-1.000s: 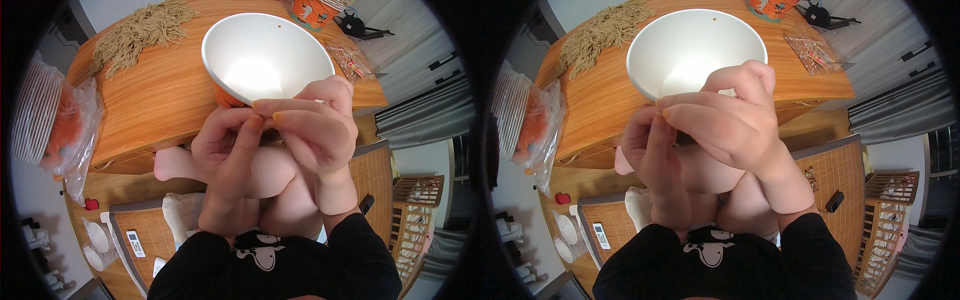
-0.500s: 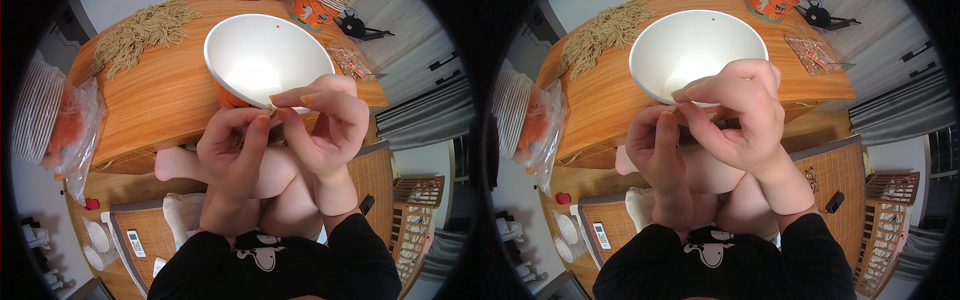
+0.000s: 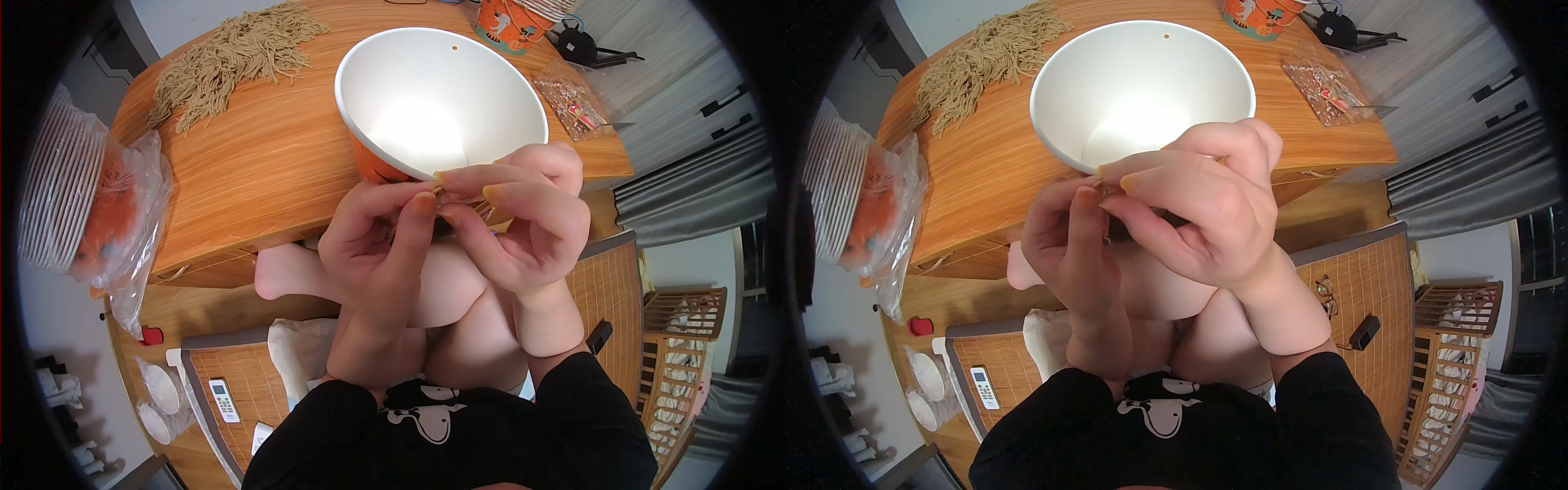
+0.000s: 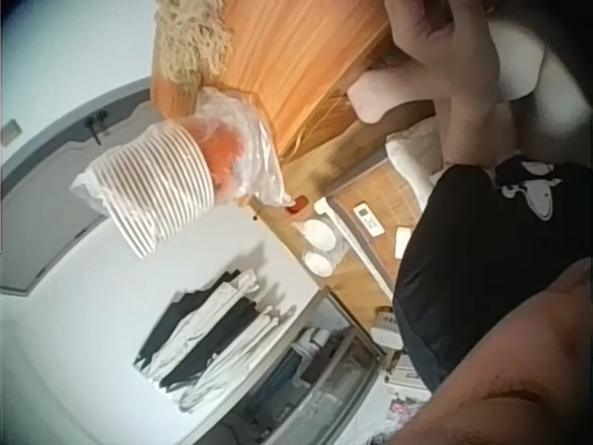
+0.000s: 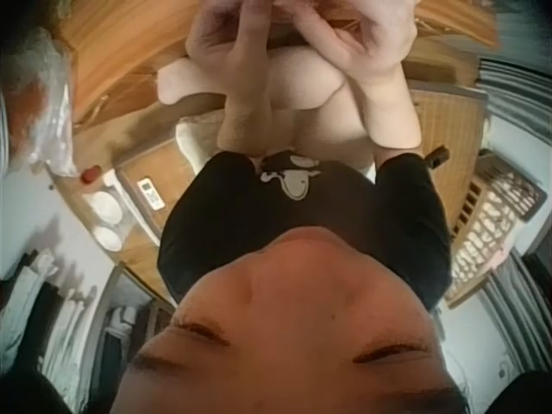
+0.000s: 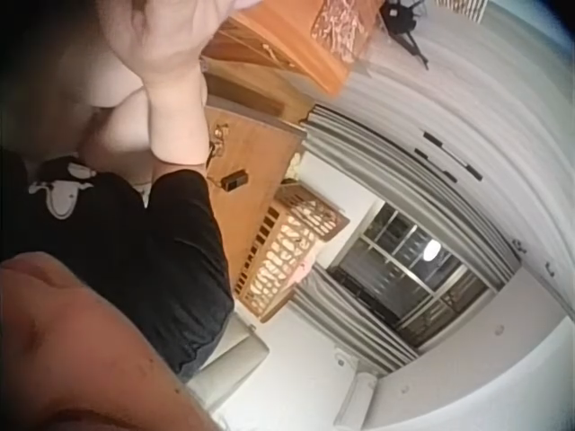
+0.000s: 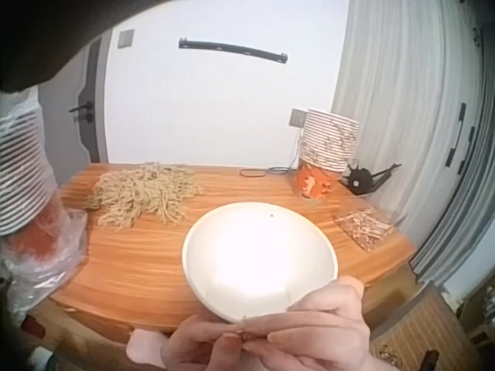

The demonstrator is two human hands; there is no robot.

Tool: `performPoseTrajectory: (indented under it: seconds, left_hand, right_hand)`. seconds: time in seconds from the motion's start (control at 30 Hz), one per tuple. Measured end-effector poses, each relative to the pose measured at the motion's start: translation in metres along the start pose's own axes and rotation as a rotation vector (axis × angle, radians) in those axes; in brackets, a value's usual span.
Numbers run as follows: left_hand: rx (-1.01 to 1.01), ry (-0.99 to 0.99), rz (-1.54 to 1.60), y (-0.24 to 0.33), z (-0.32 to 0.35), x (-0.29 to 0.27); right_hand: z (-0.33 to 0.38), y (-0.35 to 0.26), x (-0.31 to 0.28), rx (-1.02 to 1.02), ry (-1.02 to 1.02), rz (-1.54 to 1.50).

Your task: The recorder is threading thin strings through pre-punched holes in paper buckets to attach handles.

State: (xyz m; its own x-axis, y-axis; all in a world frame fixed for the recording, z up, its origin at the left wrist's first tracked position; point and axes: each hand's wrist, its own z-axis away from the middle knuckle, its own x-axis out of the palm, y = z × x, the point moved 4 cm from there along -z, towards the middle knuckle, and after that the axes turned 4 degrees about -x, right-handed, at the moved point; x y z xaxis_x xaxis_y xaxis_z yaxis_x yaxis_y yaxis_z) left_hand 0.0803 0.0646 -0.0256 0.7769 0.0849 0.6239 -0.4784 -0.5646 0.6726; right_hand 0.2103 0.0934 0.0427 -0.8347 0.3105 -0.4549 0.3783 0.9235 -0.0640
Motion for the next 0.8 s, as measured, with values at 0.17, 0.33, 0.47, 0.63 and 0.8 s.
performPoseTrajectory:
  seconds: [0.17,0.33,0.47,0.63,0.8]
  left_hand:
    - [-0.016,0.004,0.041,-0.0032,-0.0003,-0.0035]
    - [-0.056,-0.003,0.105,-0.0031,0.0007,-0.001]
    - [-0.046,-0.004,0.097,-0.0022,0.0008,-0.0008]
    - [0.011,-0.049,-0.026,-0.0015,0.0028,-0.0009]
    - [-0.003,0.003,-0.064,-0.0009,0.0039,0.0006]
  right_hand:
    - [-0.0037,0.0008,-0.0004,-0.04,-0.019,0.01]
    - [-0.0038,-0.001,-0.0022,-0.061,-0.04,0.015]
    - [-0.0021,0.0018,-0.0015,-0.099,-0.042,0.042]
    - [-0.005,-0.002,-0.0055,-0.07,-0.105,0.037]
    - [-0.0066,-0.0035,-0.002,-0.109,-0.029,0.036]
